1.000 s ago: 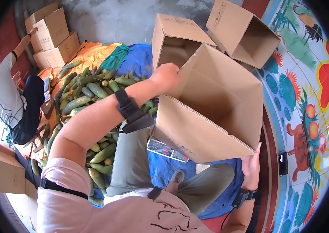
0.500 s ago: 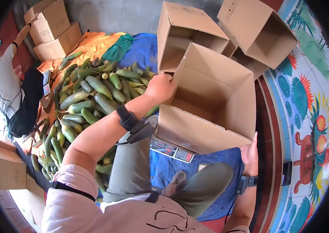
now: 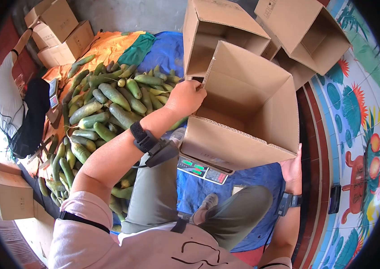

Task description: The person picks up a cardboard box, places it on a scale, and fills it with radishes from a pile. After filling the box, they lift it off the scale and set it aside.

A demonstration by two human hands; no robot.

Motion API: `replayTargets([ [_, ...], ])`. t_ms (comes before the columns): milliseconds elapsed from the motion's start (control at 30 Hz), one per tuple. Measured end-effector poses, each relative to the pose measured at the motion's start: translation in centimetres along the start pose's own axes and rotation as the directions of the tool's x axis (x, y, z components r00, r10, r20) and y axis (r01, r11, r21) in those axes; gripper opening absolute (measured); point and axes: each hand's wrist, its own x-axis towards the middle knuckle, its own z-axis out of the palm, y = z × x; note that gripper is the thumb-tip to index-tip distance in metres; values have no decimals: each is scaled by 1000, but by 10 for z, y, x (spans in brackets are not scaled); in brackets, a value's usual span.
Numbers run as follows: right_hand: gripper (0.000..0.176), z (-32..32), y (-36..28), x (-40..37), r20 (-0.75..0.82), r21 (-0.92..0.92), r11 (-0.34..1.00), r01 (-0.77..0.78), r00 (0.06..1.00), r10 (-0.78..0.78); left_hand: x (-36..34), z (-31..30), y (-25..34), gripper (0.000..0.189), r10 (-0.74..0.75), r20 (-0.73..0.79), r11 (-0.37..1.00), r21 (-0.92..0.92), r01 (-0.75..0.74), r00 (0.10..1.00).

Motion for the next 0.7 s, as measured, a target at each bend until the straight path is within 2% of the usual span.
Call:
replayTargets([
  [100, 69, -5, 0, 5, -11, -12, 1000, -11, 1000, 11, -4, 1, 2, 30, -62, 41, 995, -81, 66, 997],
  [167, 68, -7, -2, 6, 17, -17, 1000, -20, 1000, 21, -5, 7, -2, 31, 0, -79, 991, -135, -11, 997],
  [233, 68, -6, -1, 7, 46, 70, 998, -4, 999, 1, -7, 5, -3, 37, 5, -87, 992, -128, -16, 996],
  [300, 68, -9, 1, 6, 24, 44, 999, 12, 1000, -14, -12, -1, -10, 45, 8, 3, 980, -199, -8, 1000],
  [333, 69, -9, 2, 3, 24, 5, 998, 65, 998, -65, -17, -15, -7, 50, -36, 109, 969, -239, 62, 993],
  [367, 69, -7, 3, -2, 22, -33, 993, 115, 993, -114, -24, -27, -11, 50, -53, 101, 971, -227, 74, 994],
  [400, 70, -3, 4, -7, -22, -27, 992, 125, 992, -126, -31, -38, -16, 50, -134, 149, 948, -270, 170, 980],
  [433, 71, 1, 1, -13, 30, -47, 991, 125, 992, -124, -36, -50, -23, 50, -206, 196, 915, -309, 260, 959],
  [467, 71, -8, 4, -17, 26, -88, 988, 128, 992, -126, -42, -63, -42, 47, -150, 188, 939, -280, 200, 971],
  [500, 72, -19, 7, -23, 19, -133, 983, 128, 992, -127, -54, -80, -51, 43, -258, 227, 908, -274, 316, 939],
  [533, 72, -16, 9, -34, 31, -125, 985, 121, 993, -118, -66, -95, -71, 41, -220, 171, 938, -234, 256, 960],
  [567, 68, -9, 8, -46, -34, -251, 958, 142, 987, -155, -77, -113, -93, 42, -334, 194, 902, -219, 373, 922],
  [600, 64, -6, 12, -56, -92, -374, 915, 152, 975, -200, -92, -132, -107, 42, -370, 143, 896, -206, 394, 918],
  [633, 64, -11, 22, -63, -79, -362, 920, 150, 978, -191, -108, -151, -134, 42, -427, 120, 873, -204, 443, 896],
  [667, 55, -19, 32, -71, -174, -489, 866, 106, 961, -215, -127, -165, -157, 42, -490, 27, 843, -241, 481, 871],
  [700, 46, -25, 42, -78, -261, -602, 797, 45, 932, -250, -146, -181, -182, 41, -513, -79, 855, -134, 501, 855],
])
